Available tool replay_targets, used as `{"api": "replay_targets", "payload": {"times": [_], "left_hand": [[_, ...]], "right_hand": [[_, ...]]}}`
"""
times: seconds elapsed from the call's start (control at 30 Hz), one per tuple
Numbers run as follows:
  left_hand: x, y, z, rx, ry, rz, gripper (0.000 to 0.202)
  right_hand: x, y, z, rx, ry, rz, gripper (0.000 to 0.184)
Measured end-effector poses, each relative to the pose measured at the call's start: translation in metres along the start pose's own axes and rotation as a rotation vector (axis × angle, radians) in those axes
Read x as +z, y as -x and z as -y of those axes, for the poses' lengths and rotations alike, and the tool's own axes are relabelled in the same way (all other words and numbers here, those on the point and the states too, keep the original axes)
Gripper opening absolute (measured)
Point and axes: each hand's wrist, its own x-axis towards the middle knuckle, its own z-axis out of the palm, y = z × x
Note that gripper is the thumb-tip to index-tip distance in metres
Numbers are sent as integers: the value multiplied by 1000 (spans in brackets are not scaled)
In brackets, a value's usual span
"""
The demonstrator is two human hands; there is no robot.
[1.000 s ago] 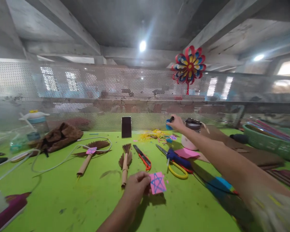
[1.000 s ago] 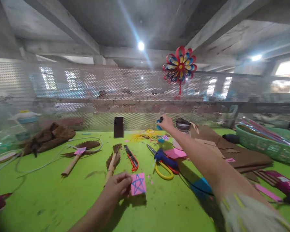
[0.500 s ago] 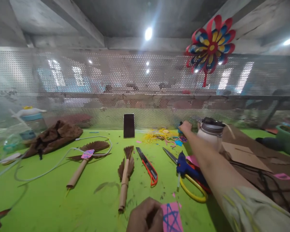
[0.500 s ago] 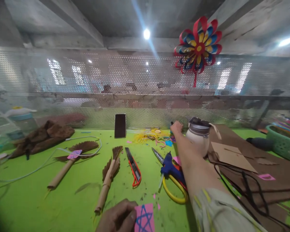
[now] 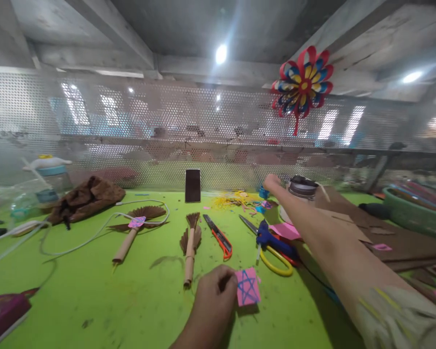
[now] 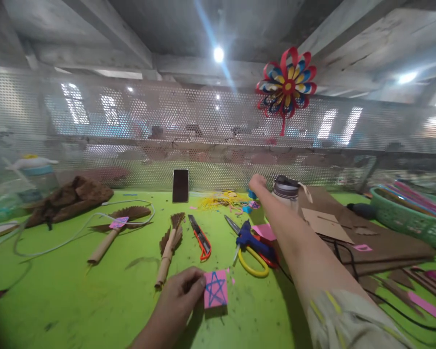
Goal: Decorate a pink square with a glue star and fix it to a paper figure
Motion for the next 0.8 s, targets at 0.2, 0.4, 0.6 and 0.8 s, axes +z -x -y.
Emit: {"api": "replay_targets", "payload": {"times": [0.2,0.4,0.6,0.8], "left_hand": [[-8,-3,-13,47,75,-72,17],[-12,-1,-22,53,307,-74,11],[-10,2,-28,74,308,-10,12],[-10,4,-25,111,280,57,15]], "right_hand": [[-58,85,28,-198,-82,68,20],[-84,222,2,-370,-469,579,27],[-78,272,-11,-205,-792,822,33],[-68,276,-14,-205,-840,808,31]]}}
